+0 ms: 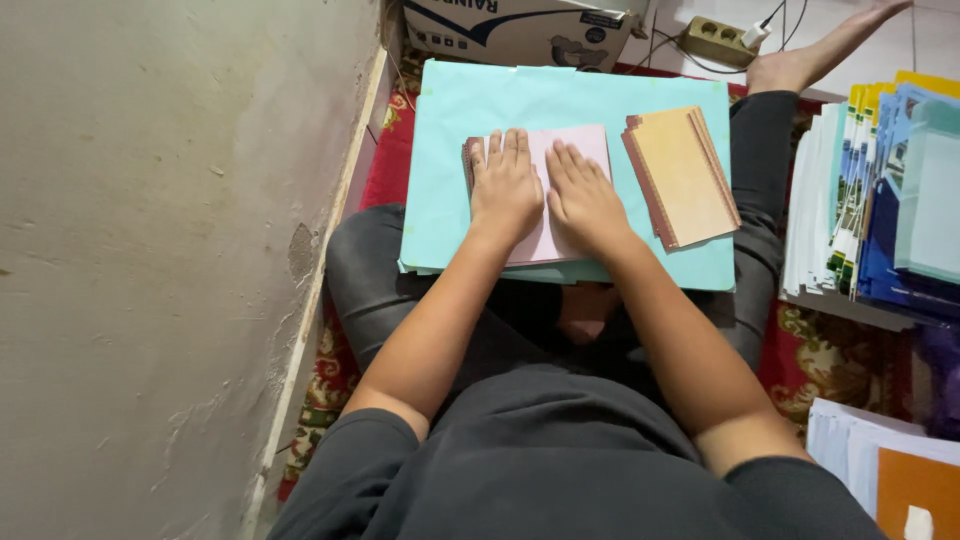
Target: The person sits on the floor and repeatedly folds a stack of pink paper sheets in half, pressing the crease with both hands. They then lift the folded stack and place it on top of a larger stack of light blue paper.
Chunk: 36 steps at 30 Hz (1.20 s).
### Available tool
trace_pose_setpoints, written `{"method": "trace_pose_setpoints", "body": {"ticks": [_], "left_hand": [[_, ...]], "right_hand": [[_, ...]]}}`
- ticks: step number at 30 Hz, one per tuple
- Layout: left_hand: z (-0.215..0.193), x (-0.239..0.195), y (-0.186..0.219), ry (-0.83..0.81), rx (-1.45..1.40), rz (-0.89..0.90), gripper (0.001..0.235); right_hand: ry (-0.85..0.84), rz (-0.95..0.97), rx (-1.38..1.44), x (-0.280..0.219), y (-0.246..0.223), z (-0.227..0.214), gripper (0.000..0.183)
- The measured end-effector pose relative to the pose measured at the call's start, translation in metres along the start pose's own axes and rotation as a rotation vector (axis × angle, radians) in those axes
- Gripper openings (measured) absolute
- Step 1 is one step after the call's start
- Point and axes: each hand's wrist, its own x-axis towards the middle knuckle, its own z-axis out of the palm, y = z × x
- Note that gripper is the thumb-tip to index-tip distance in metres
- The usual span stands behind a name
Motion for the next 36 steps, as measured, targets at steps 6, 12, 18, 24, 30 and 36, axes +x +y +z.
{"method": "trace_pose_setpoints", "body": {"ticks": [6, 12, 18, 24, 30, 36], "left_hand": [[0.002, 0.0, 0.0, 0.048, -0.006, -0.01, 0.055], [-0.016, 0.003, 0.004, -0.114, -0.059, -0.042, 0.056], [-0.011, 0.002, 0.003, -0.093, -0.016, -0.024, 0.058], [-0.01, 0.002, 0.001, -0.082, -0.024, -0.023, 0.058], [-0.003, 0.001, -0.001, -0.084, -0.028, -0.028, 0.058], [-0.011, 0.002, 0.003, -0.097, -0.054, -0.037, 0.057]], "right_hand": [[0.075, 0.017, -0.017, 0.013, 0.003, -0.001, 0.062], [-0.07, 0.03, 0.059, -0.08, -0.034, -0.027, 0.068], [-0.063, 0.042, 0.067, -0.046, -0.015, -0.018, 0.067], [-0.02, 0.105, 0.048, 0.022, 0.022, 0.013, 0.066], [-0.05, 0.064, 0.045, -0.05, -0.025, -0.027, 0.065], [-0.164, 0.126, 0.065, -0.049, -0.03, -0.034, 0.066]]}}
